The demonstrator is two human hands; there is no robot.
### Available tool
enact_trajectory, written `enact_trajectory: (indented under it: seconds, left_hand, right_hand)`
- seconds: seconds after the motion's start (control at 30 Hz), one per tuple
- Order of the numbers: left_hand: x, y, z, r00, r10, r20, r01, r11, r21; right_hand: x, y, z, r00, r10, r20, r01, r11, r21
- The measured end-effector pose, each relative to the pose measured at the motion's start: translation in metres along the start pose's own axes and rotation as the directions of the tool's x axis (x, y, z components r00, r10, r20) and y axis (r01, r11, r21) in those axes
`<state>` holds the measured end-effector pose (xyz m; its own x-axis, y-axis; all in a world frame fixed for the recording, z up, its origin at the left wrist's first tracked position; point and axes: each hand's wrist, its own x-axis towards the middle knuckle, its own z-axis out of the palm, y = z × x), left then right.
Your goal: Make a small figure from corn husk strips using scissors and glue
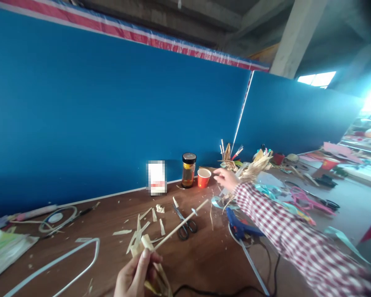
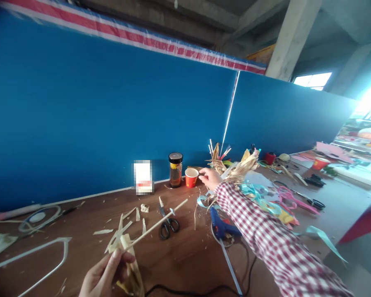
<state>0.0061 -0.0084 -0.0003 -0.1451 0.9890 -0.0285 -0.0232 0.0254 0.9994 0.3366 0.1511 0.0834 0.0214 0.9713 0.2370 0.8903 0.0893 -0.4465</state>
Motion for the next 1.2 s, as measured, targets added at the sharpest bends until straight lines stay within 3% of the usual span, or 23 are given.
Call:
enact_trajectory:
  seconds: [0.13,0.2,0.27,0.4,0.47,0.6,0.73,0.8,0.87,0.9,1.0,1.2]
  left_hand:
    - [0.001,0.005,-0.002,0.997,-0.077,0.006,0.076,0.976,-0.202]
    - [-0.001,0.005,-0.001,0.997,-0.071,0.04,0.079,0.964,-0.252]
    - [-0.003,0.006,0.0,0.994,-0.07,0.085,0.09,0.962,-0.256]
    - [-0.007,0.012,0.0,0.97,-0.092,0.224,0.133,0.975,-0.175]
    - [-0.007,0.017,-0.003,0.935,-0.085,0.344,0.132,0.985,-0.114]
    - [-0.008,0.019,-0.005,0.886,-0.106,0.451,0.155,0.985,-0.074]
    - [-0.006,0.013,-0.001,0.935,-0.118,0.334,0.167,0.979,-0.121]
    - [-0.004,0.011,0.0,0.95,-0.117,0.291,0.171,0.971,-0.168]
    - [-0.003,0.011,-0.001,0.951,-0.119,0.287,0.185,0.958,-0.217]
    - [-0.003,0.011,-0.002,0.95,-0.122,0.289,0.193,0.953,-0.232]
    - [-0.003,0.01,-0.004,0.953,-0.135,0.273,0.204,0.949,-0.242]
    - [0.001,0.002,-0.006,0.965,-0.125,0.23,0.182,0.951,-0.249]
  right_hand:
    - [-0.049,-0.037,-0.004,0.999,0.003,0.052,-0.013,0.98,0.197]
    - [-0.078,-0.066,0.007,0.964,-0.094,0.248,-0.041,0.871,0.49]
    - [-0.101,-0.095,0.024,0.927,-0.2,0.317,-0.07,0.738,0.671]
    - [-0.122,-0.134,0.06,0.98,-0.026,0.195,-0.162,0.459,0.873]
    - [-0.125,-0.143,0.074,0.989,0.019,0.144,-0.14,0.399,0.906]
    - [-0.133,-0.156,0.095,0.979,-0.111,0.174,-0.097,0.494,0.864]
    - [-0.14,-0.159,0.11,0.953,-0.278,0.122,0.082,0.622,0.779]
    - [-0.137,-0.149,0.112,0.964,-0.249,0.094,0.149,0.799,0.583]
    - [-0.13,-0.134,0.112,0.991,-0.132,0.02,0.125,0.969,0.215]
    - [-0.127,-0.125,0.112,0.996,-0.093,-0.009,0.093,0.996,0.015]
    - [-0.119,-0.105,0.115,0.998,-0.052,0.035,0.058,0.983,-0.172]
    - [-0.117,-0.1,0.122,0.995,-0.027,0.1,0.049,0.974,-0.221]
